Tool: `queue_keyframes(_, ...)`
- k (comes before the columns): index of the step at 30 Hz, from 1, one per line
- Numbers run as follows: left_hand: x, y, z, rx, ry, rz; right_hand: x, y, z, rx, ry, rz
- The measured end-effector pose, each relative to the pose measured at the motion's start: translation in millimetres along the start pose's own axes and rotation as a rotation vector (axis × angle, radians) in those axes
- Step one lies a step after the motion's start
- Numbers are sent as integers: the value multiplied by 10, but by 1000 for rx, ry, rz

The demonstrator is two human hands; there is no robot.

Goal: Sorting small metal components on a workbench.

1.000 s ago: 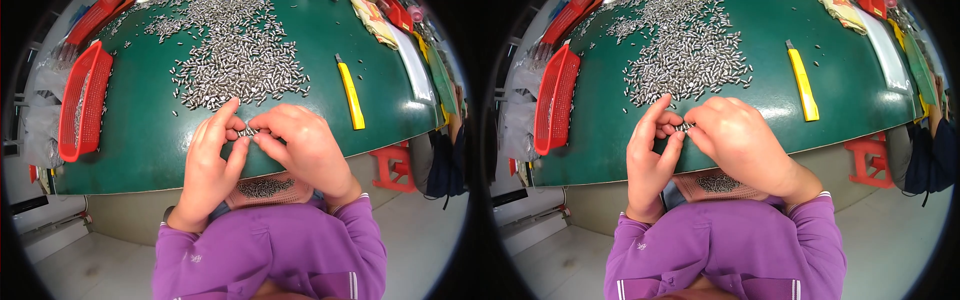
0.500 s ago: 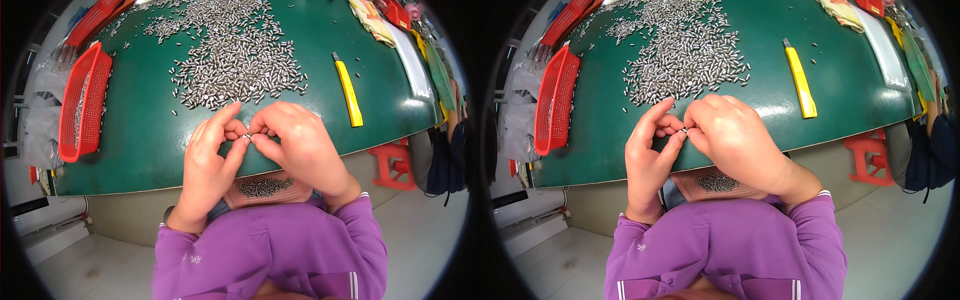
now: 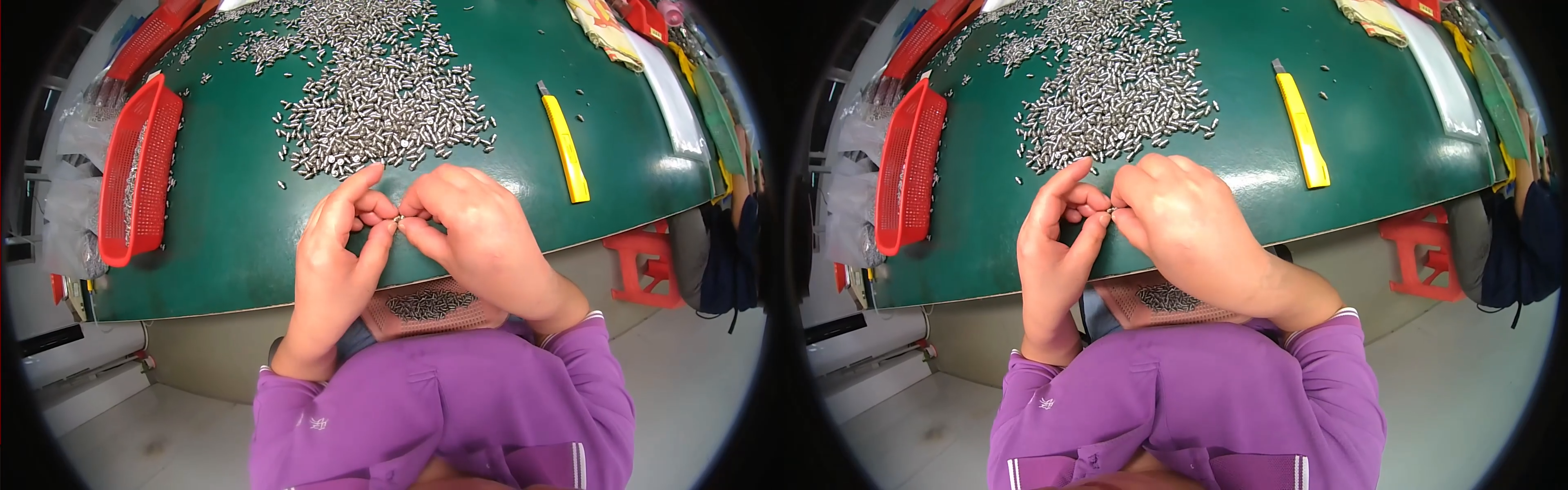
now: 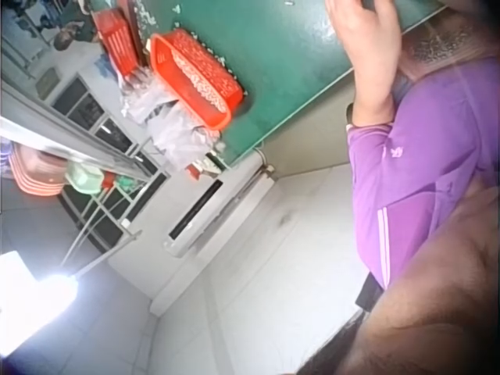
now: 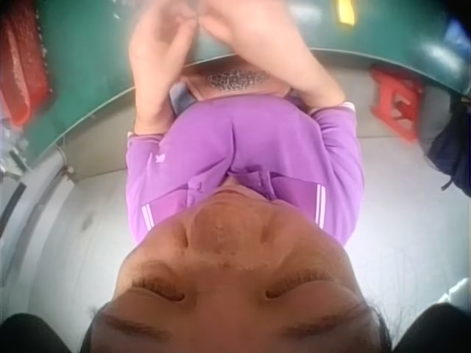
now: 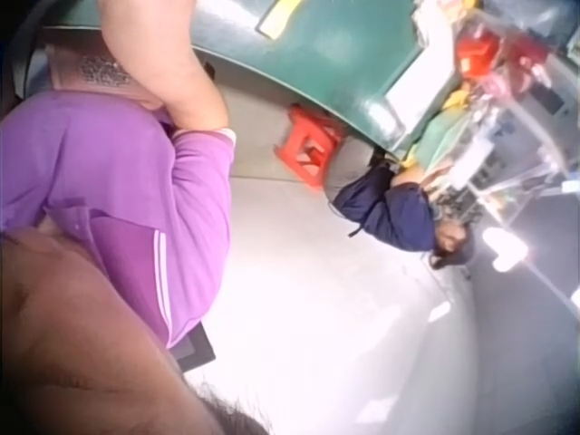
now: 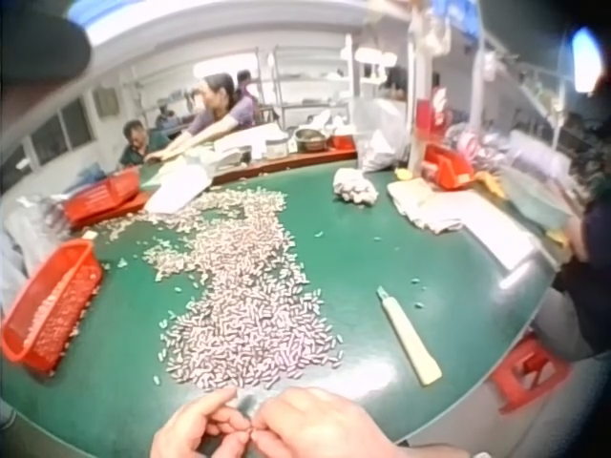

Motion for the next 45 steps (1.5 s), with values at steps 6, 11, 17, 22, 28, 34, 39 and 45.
queue_keyframes(6,19,25,-19,74,22,42,-15,-37,18,4,-21,-19)
queue_keyframes(11,40,54,-84,112,77,75,-41,-75,35,-63,1,-28)
queue_keyframes(17,34,46,-77,103,86,73,-32,-53,23,-62,12,3)
queue_keyframes(22,41,41,-87,102,95,81,-33,-61,17,-65,14,-1)
queue_keyframes(28,32,32,-104,126,128,88,-11,-66,35,-47,2,13)
queue_keyframes(34,28,1,-81,80,80,13,19,-15,71,-27,-22,31)
queue_keyframes(39,10,-29,-62,101,90,-11,24,89,119,-26,-39,42)
queue_keyframes(45,42,18,-85,140,113,40,-63,67,115,-41,-79,57)
Point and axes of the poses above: each hand's wrist, its own x-axis towards the middle knuckle, its own y-axis out of the palm, z = x × y, the point moved 10 cm from there along x, towards the middle knuckle, and after that the axes turned 12 degrees about y, right-handed, at the moved point
